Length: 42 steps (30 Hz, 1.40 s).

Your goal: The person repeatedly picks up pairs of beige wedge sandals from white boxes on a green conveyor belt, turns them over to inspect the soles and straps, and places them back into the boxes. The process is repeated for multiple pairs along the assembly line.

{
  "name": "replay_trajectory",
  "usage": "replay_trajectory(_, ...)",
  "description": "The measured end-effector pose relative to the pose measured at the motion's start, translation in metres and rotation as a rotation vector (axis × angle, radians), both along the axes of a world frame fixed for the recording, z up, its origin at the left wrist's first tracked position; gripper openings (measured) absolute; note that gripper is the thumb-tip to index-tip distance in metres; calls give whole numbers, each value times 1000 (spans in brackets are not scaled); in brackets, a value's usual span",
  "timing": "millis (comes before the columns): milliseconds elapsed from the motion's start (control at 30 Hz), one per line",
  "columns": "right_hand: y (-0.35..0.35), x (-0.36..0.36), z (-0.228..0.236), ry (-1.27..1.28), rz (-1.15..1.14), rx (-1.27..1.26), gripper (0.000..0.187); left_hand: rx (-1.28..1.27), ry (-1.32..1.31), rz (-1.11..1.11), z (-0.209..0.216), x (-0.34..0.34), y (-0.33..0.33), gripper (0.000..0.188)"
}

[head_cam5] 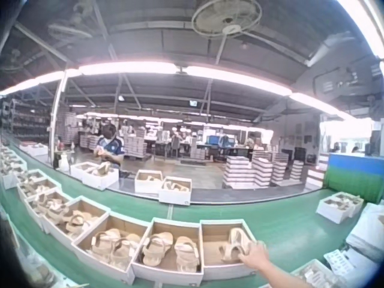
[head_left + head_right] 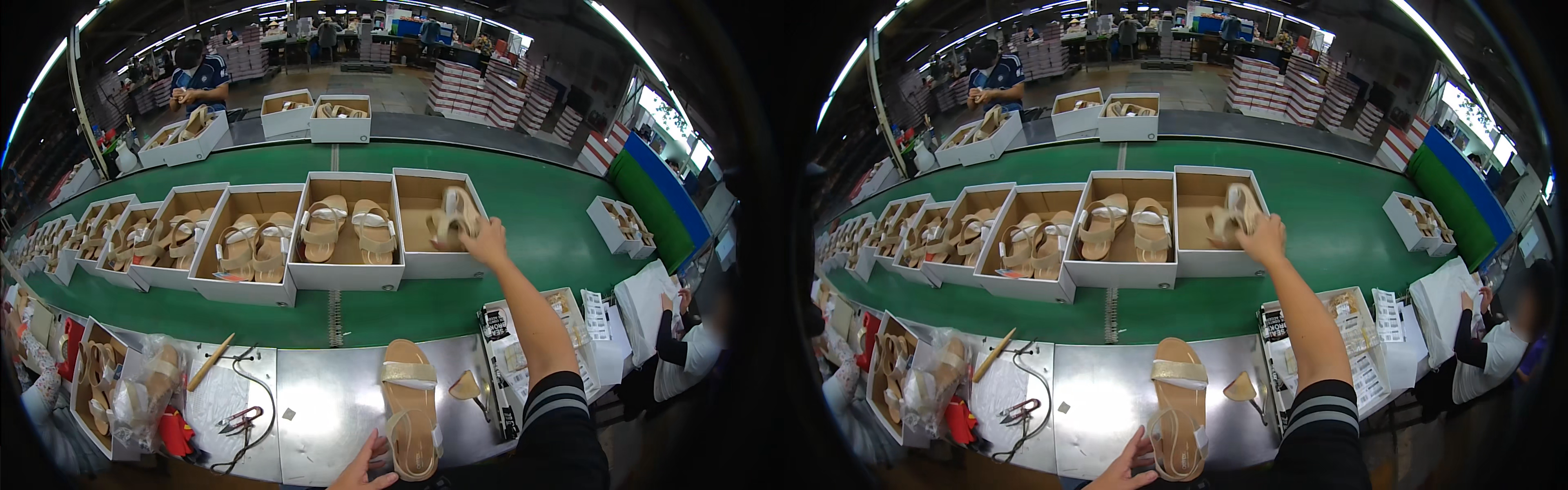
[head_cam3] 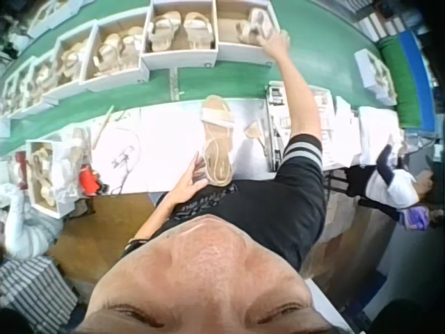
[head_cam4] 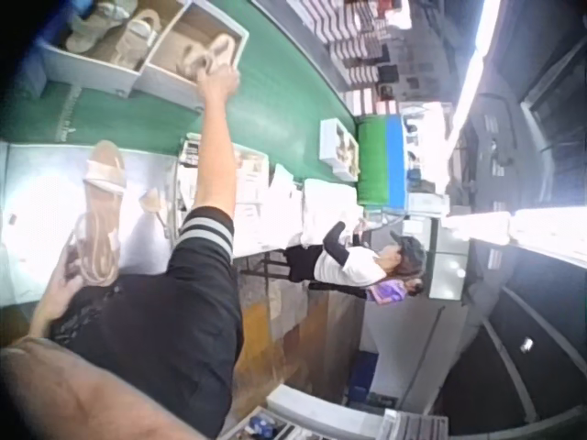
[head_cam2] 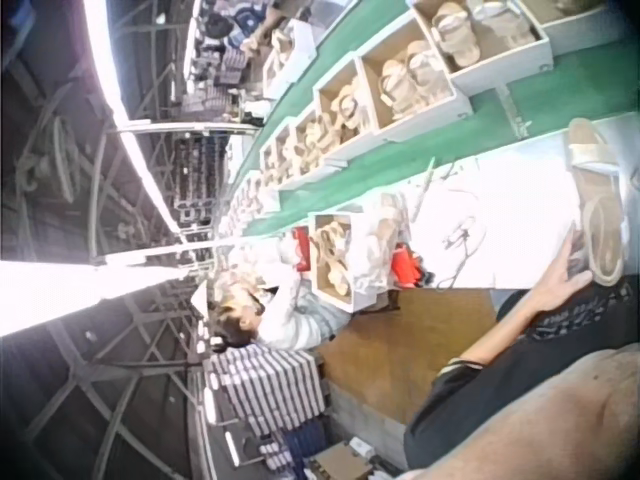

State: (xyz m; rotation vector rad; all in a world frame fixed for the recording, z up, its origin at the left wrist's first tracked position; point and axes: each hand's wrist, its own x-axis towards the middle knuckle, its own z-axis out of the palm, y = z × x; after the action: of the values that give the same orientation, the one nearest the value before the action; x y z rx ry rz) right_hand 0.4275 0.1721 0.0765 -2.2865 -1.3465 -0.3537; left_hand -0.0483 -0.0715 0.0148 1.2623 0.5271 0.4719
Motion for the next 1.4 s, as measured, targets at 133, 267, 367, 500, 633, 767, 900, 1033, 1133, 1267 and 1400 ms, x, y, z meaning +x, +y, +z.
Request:
replay_trajectory(133,-35,-34,-11,-209,247,227,42,-86,30,23,-2,5,10,83)
replay_trajectory(267,-131,-116,-8,-145,777,-39,53,-222,-18,94,-42,7,16,75)
replay_trajectory(367,-201,-140,-19,-181,1038,-294,63,-434,28,124,-12,25,29,62)
replay_trajectory(500,-223,-163,-25,-179,1093,-236,63,-403,84,90,0,46,36,61)
replay_trajectory(633,-216,-166,-41,-289,1331,-95,49,-374,138,94,0,47,43,57)
replay_trajectory(767,-210,-169,-19,-143,1181,34,31,-291,-57,71,31,32,91,63)
replay_trajectory(900,-185,-198,6,888,616,288,47,59,-205,94,105,59,141,50)
replay_trajectory(1033,-147,-206,30,1446,668,546,63,543,-96,59,157,98,163,51)
replay_trajectory(1133,-137,-210,49,1199,774,539,65,561,-190,105,158,101,175,53)
replay_trajectory(1267,-95,-166,84,1151,574,625,65,626,-184,268,111,80,172,52)
replay_trajectory(1400,-5,-91,99,706,297,683,74,477,331,499,-4,30,151,38)
